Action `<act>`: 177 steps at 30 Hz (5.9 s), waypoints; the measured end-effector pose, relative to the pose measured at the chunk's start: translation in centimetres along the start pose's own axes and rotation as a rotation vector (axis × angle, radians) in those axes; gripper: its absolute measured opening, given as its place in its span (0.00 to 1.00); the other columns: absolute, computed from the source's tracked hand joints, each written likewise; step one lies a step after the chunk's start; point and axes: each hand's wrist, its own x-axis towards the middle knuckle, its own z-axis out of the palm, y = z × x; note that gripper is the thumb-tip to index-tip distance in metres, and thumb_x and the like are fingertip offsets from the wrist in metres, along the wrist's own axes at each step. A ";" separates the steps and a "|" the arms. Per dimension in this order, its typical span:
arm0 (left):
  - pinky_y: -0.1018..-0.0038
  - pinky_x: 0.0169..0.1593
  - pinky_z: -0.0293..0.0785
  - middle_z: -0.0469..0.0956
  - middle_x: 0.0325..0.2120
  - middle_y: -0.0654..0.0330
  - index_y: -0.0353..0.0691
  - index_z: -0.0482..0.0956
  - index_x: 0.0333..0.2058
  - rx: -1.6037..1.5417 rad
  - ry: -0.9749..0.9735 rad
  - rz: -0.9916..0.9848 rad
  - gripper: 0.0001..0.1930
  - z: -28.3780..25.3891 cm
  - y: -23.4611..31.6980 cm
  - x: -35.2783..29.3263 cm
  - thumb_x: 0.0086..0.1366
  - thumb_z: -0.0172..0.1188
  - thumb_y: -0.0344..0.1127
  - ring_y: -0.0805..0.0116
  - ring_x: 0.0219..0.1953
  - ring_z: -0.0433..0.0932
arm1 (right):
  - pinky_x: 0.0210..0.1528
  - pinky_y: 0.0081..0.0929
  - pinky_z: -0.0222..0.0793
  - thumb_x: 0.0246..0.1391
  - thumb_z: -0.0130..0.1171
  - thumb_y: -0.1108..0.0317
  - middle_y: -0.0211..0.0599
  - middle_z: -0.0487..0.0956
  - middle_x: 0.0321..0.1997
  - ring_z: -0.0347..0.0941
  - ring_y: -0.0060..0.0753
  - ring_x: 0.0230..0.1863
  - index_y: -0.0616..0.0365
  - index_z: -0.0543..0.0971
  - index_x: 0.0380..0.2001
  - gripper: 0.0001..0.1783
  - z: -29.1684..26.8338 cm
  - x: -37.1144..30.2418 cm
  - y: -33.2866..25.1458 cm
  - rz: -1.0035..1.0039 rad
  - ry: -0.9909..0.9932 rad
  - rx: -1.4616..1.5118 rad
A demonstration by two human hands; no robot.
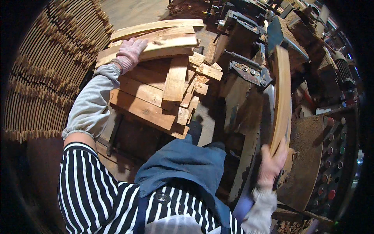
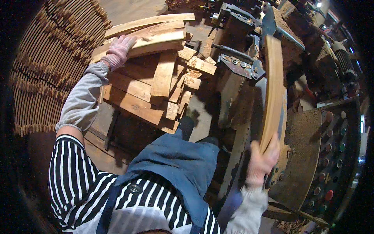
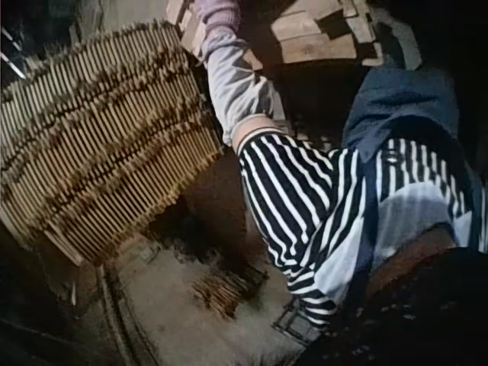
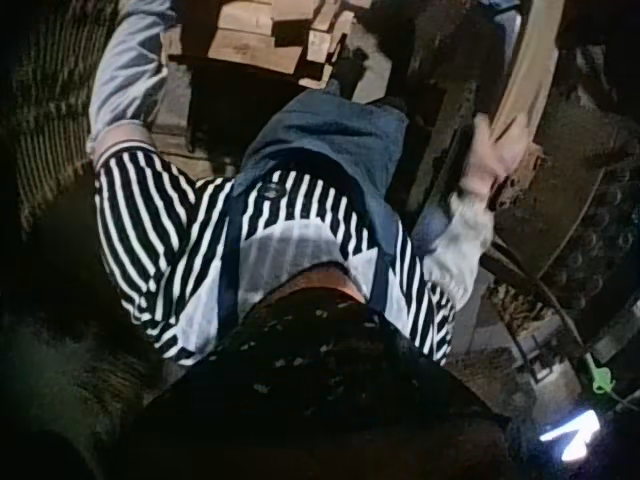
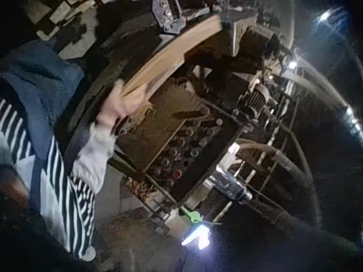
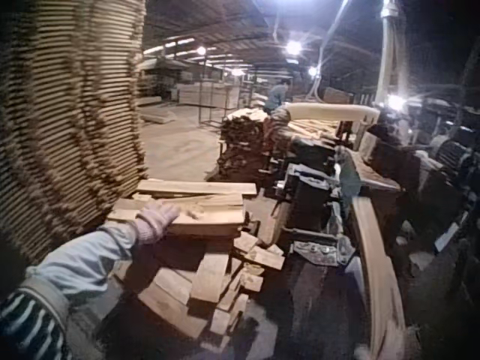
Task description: The person repeatedly picks up wooden planks from a stack and feeds them into a woodworking machine. They use both hands to guide the wood through the machinery and then place the processed pieces onto a growing pile on the machine's table.
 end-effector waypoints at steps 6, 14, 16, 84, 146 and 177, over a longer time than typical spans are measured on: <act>0.53 0.68 0.66 0.74 0.63 0.53 0.48 0.63 0.74 0.086 0.039 -0.114 0.48 6.1 0.2 0.9 0.54 0.73 0.35 0.50 0.65 0.73 | 0.76 0.53 0.59 0.52 0.67 0.64 0.60 0.70 0.72 0.67 0.66 0.71 0.63 0.72 0.70 0.41 -8.6 -15.3 0.9 0.218 -0.328 -0.340; 0.50 0.69 0.67 0.76 0.63 0.47 0.40 0.70 0.69 -0.132 0.287 0.098 0.38 1.4 0.2 -3.3 0.56 0.63 0.27 0.46 0.65 0.75 | 0.70 0.54 0.65 0.58 0.56 0.68 0.62 0.76 0.64 0.70 0.69 0.64 0.65 0.78 0.61 0.27 -0.5 -2.8 3.5 -0.222 -0.166 -0.228; 0.50 0.68 0.69 0.77 0.61 0.47 0.40 0.72 0.67 -0.085 0.413 0.281 0.35 -1.7 1.3 -4.0 0.58 0.63 0.28 0.47 0.62 0.77 | 0.70 0.52 0.65 0.62 0.57 0.66 0.59 0.76 0.65 0.70 0.65 0.65 0.65 0.77 0.64 0.28 1.9 1.3 3.1 -0.200 -0.149 -0.193; 0.63 0.43 0.88 0.85 0.49 0.46 0.34 0.76 0.61 -0.651 -0.018 -0.133 0.35 -5.4 -6.1 11.7 0.58 0.74 0.46 0.58 0.46 0.87 | 0.72 0.50 0.63 0.65 0.59 0.67 0.62 0.76 0.65 0.71 0.64 0.66 0.69 0.77 0.62 0.26 3.9 4.7 1.0 -0.084 -0.186 -0.153; 0.59 0.73 0.65 0.70 0.66 0.38 0.33 0.58 0.75 -1.247 0.448 0.214 0.55 -10.5 40.0 1.3 0.58 0.77 0.56 0.45 0.68 0.70 | 0.67 0.49 0.71 0.48 0.75 0.60 0.56 0.74 0.65 0.73 0.58 0.64 0.59 0.64 0.77 0.53 -9.3 -9.0 -3.4 0.159 -0.264 0.032; 0.62 0.79 0.57 0.59 0.76 0.41 0.34 0.60 0.75 -0.700 0.156 -0.450 0.53 2.6 6.8 -0.3 0.57 0.74 0.51 0.45 0.78 0.59 | 0.79 0.49 0.57 0.56 0.69 0.64 0.59 0.66 0.76 0.63 0.63 0.75 0.61 0.65 0.76 0.46 1.7 -1.7 -2.3 -0.035 0.019 -0.015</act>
